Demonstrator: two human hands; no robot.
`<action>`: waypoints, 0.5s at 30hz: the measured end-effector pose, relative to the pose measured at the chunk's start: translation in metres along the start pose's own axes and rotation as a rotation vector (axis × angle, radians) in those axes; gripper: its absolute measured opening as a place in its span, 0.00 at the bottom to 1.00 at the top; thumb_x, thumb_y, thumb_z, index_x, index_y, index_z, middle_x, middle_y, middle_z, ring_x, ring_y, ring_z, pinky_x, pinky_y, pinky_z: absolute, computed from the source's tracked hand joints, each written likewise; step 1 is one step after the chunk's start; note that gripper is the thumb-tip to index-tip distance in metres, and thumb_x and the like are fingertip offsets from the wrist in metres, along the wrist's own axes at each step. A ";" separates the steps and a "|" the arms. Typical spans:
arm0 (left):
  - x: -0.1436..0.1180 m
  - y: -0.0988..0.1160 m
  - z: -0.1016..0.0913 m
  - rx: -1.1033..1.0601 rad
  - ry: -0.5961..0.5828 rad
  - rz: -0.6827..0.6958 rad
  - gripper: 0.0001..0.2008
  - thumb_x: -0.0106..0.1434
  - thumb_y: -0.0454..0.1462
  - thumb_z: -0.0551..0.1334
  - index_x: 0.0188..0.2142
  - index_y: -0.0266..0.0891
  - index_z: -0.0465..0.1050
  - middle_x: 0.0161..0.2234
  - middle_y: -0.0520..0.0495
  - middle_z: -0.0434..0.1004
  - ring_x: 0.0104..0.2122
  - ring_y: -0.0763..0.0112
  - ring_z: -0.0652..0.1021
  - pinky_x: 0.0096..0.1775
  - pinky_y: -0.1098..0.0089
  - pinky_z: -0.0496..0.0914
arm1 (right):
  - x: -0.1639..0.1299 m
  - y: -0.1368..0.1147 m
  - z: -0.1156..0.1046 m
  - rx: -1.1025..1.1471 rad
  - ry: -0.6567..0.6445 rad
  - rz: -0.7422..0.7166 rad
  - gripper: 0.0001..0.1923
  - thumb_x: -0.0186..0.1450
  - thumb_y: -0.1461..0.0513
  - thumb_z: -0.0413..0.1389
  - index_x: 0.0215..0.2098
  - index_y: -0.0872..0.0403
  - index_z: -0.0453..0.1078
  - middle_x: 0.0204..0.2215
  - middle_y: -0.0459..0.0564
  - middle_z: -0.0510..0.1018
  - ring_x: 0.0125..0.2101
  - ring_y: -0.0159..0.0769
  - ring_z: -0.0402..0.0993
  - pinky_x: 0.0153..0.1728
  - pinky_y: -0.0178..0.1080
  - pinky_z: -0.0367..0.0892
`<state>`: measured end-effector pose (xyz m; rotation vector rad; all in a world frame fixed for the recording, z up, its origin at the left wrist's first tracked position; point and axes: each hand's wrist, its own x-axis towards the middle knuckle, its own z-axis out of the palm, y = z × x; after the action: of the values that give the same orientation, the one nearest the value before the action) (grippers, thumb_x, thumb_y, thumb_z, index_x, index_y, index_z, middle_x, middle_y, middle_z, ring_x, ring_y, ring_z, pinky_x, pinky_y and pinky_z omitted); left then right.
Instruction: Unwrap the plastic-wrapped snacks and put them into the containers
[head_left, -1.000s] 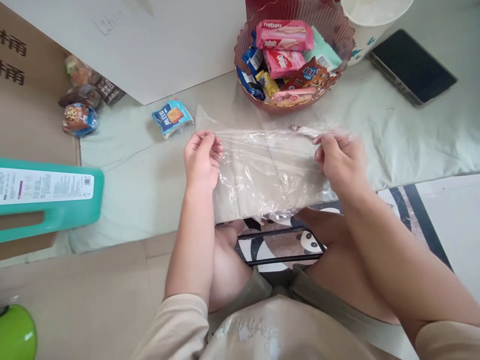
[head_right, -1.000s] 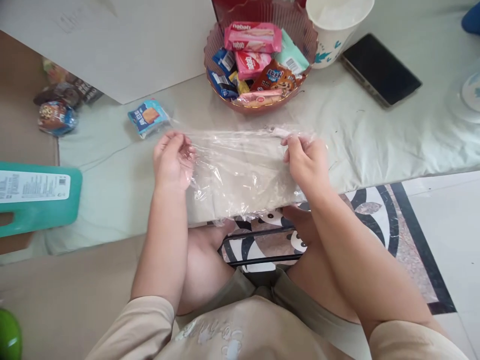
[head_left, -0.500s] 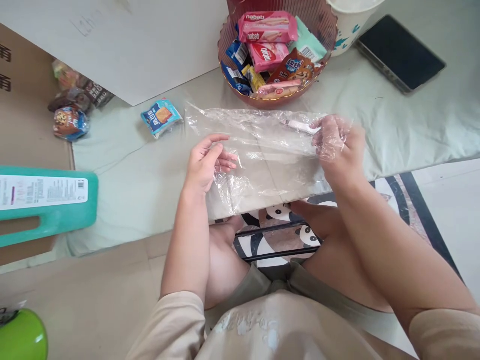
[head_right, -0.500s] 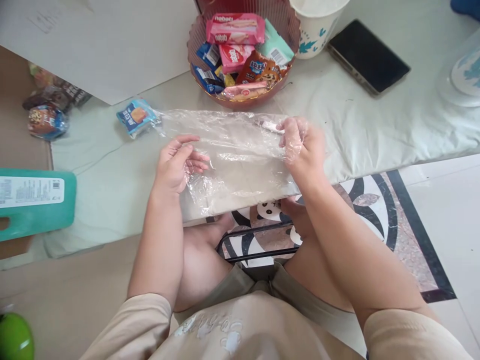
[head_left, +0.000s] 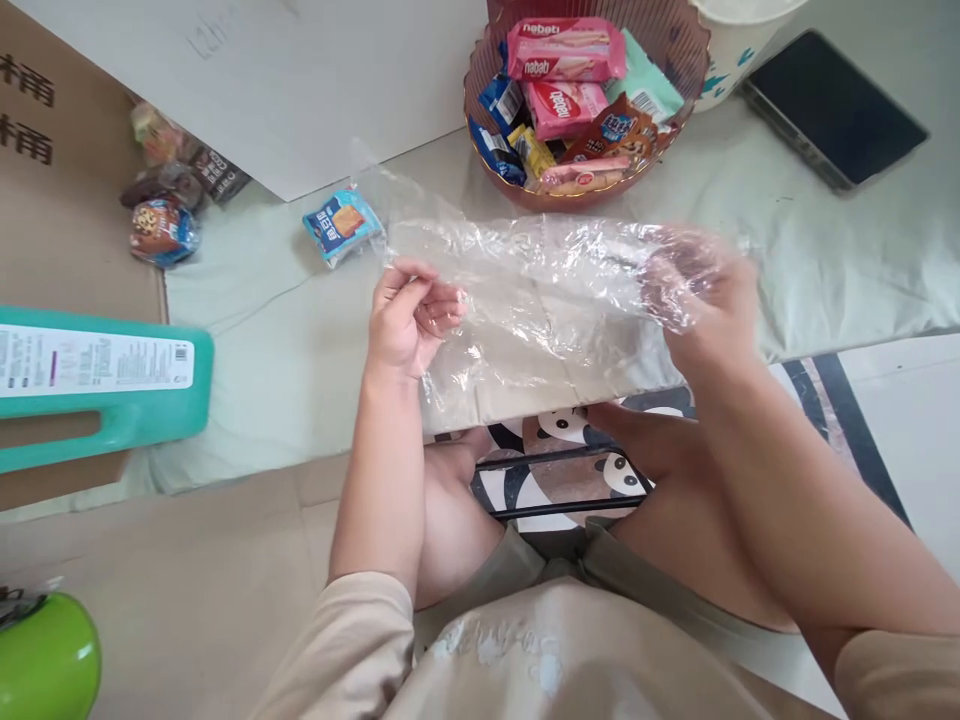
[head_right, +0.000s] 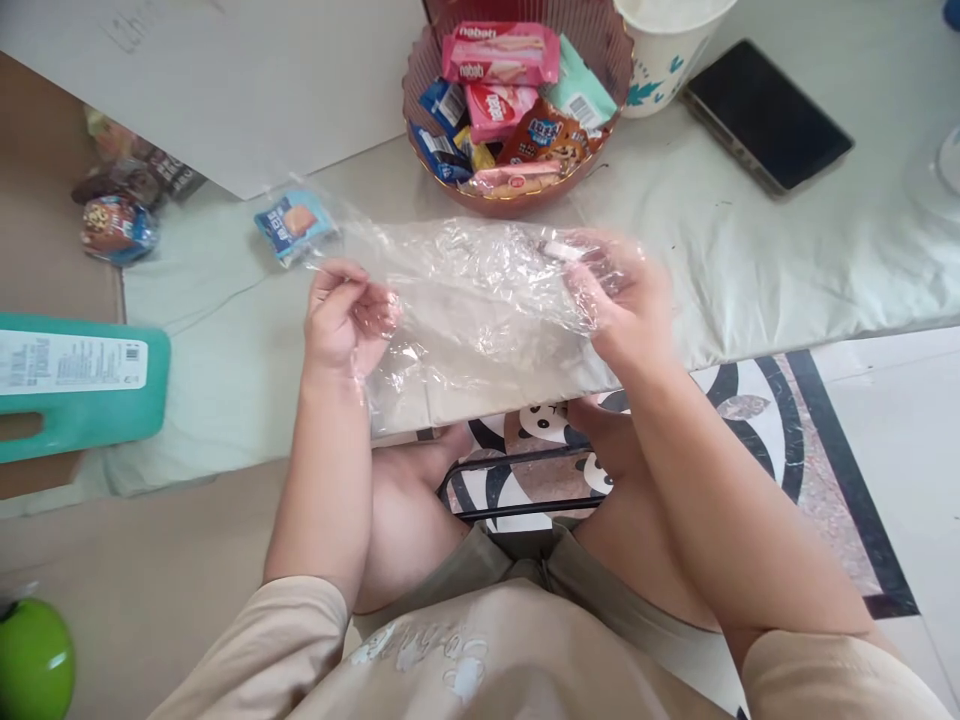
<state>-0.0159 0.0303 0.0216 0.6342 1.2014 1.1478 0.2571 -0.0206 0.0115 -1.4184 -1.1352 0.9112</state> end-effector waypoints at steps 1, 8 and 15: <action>0.000 0.001 0.000 -0.018 0.002 0.010 0.09 0.68 0.31 0.58 0.31 0.42 0.69 0.21 0.56 0.78 0.19 0.75 0.79 0.21 0.80 0.69 | 0.000 0.001 -0.001 -0.045 -0.046 -0.007 0.13 0.60 0.54 0.64 0.42 0.48 0.79 0.33 0.47 0.77 0.34 0.39 0.72 0.43 0.46 0.67; 0.004 0.004 -0.014 0.033 -0.048 -0.004 0.12 0.67 0.29 0.56 0.30 0.41 0.71 0.19 0.54 0.75 0.15 0.75 0.74 0.18 0.77 0.65 | -0.003 -0.005 -0.005 -0.024 0.046 -0.185 0.04 0.60 0.58 0.65 0.27 0.43 0.78 0.36 0.49 0.77 0.41 0.43 0.74 0.47 0.48 0.71; 0.000 0.008 -0.016 -0.003 -0.131 0.046 0.13 0.67 0.30 0.60 0.24 0.40 0.69 0.17 0.55 0.72 0.15 0.78 0.72 0.19 0.79 0.66 | -0.006 -0.007 -0.008 0.178 0.108 -0.247 0.05 0.58 0.56 0.71 0.29 0.42 0.79 0.33 0.46 0.72 0.27 0.31 0.65 0.26 0.37 0.64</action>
<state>-0.0341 0.0304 0.0240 0.7269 1.0782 1.1287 0.2616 -0.0287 0.0197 -1.1405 -1.0911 0.7325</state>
